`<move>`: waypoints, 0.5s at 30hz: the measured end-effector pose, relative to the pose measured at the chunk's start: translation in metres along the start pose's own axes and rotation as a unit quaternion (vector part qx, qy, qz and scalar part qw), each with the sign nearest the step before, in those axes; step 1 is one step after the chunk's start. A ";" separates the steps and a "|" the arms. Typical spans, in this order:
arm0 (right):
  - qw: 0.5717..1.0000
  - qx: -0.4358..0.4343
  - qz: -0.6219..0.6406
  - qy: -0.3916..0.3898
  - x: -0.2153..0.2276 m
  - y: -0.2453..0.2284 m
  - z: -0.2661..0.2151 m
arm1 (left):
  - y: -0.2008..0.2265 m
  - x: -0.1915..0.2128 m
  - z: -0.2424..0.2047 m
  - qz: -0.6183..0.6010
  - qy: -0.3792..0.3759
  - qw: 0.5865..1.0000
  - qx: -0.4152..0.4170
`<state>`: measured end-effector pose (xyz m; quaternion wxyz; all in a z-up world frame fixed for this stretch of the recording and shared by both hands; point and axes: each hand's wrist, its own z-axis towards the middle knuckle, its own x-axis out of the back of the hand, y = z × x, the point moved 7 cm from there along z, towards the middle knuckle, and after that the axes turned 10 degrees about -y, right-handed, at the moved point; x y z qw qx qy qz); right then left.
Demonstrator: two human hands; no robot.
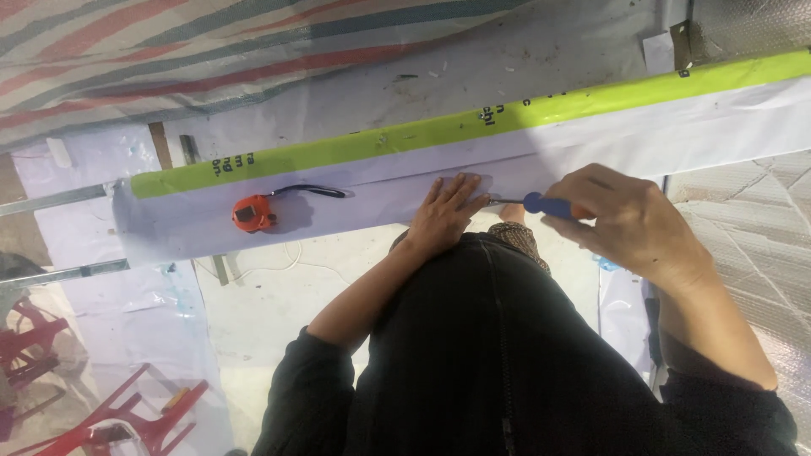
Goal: Poking holes into a banner using a screwdriver and a tape measure for alignment
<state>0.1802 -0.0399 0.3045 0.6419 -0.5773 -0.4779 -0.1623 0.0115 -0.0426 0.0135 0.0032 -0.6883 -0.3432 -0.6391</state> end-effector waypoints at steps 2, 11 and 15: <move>0.998 0.057 0.020 -0.007 0.006 -0.012 0.003 | 0.002 0.004 0.000 -0.004 -0.014 1.000 0.001; 0.992 0.078 0.044 -0.084 -0.004 -0.008 -0.005 | 0.003 0.002 -0.001 0.013 0.030 0.999 0.008; 0.992 -0.027 -0.121 0.038 -0.015 0.018 -0.007 | 0.004 -0.005 0.000 0.049 0.040 0.998 0.017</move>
